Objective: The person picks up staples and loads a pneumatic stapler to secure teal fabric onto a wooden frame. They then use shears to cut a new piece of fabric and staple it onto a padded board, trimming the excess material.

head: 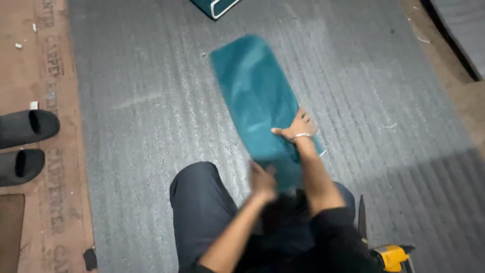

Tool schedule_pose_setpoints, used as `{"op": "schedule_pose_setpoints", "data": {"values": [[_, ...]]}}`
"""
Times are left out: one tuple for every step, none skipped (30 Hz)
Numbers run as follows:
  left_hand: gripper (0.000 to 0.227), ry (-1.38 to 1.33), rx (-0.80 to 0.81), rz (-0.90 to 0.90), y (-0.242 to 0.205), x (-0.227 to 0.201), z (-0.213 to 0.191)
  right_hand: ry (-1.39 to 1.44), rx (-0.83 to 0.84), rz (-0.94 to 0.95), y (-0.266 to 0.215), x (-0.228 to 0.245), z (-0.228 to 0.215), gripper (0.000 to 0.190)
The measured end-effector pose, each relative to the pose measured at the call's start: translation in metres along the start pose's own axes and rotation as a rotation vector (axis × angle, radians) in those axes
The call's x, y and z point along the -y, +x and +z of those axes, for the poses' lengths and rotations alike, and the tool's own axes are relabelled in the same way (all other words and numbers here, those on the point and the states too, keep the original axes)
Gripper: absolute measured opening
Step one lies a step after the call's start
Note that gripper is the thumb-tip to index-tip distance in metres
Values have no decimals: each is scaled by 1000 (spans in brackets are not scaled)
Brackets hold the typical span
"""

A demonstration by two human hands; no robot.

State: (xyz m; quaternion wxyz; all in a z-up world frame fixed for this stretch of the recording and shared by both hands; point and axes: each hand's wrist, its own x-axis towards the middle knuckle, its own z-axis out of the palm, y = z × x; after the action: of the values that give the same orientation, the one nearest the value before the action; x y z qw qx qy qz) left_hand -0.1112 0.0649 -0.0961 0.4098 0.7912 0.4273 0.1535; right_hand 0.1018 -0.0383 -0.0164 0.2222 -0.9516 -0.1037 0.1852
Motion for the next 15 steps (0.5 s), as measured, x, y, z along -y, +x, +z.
{"op": "schedule_pose_setpoints", "data": {"values": [[77, -16, 1, -2, 7, -2, -3, -230, 77, 18, 2, 13, -21, 141], [70, -31, 2, -4, 14, -3, -5, -226, 81, 18, 11, 7, -25, 141], [63, -52, 4, -8, 20, -6, -4, -354, -1, -168, 21, -2, -31, 135], [56, -73, 7, -11, 26, -9, -2, -479, -82, -355, 32, -11, -37, 129], [51, -87, 24, -26, 22, -7, -1, -483, -64, -343, 22, -23, -49, 129], [46, -102, 42, -42, 17, -5, 1, -395, -125, -187, 12, -36, -60, 128], [43, -118, 63, -58, 9, -2, 3, -311, -185, -26, -1, -51, -73, 126], [43, -114, 82, -74, 38, -3, -43, -321, -168, -9, -4, -90, -56, 126], [59, 141, -263, 50, 69, -12, -89, -180, -320, -26, 0, -125, -44, 127], [83, 399, -603, 180, 95, -24, -138, -36, -470, -43, 0, -160, -34, 130], [83, 403, -592, 185, 117, 0, -147, -36, -468, -31, -6, -167, -27, 130], [81, 277, -488, 129, 139, 23, -157, 217, -284, 120, -13, -175, -21, 107], [81, 149, -381, 81, 165, 43, -166, 473, -103, 265, -19, -182, -16, 87], [81, 151, -370, 92, 160, 38, -168, 479, -111, 277, -25, -179, -18, 87], [70, 91, -196, 10, 156, 32, -171, 492, -214, 258, -27, -173, -19, 77]]}}
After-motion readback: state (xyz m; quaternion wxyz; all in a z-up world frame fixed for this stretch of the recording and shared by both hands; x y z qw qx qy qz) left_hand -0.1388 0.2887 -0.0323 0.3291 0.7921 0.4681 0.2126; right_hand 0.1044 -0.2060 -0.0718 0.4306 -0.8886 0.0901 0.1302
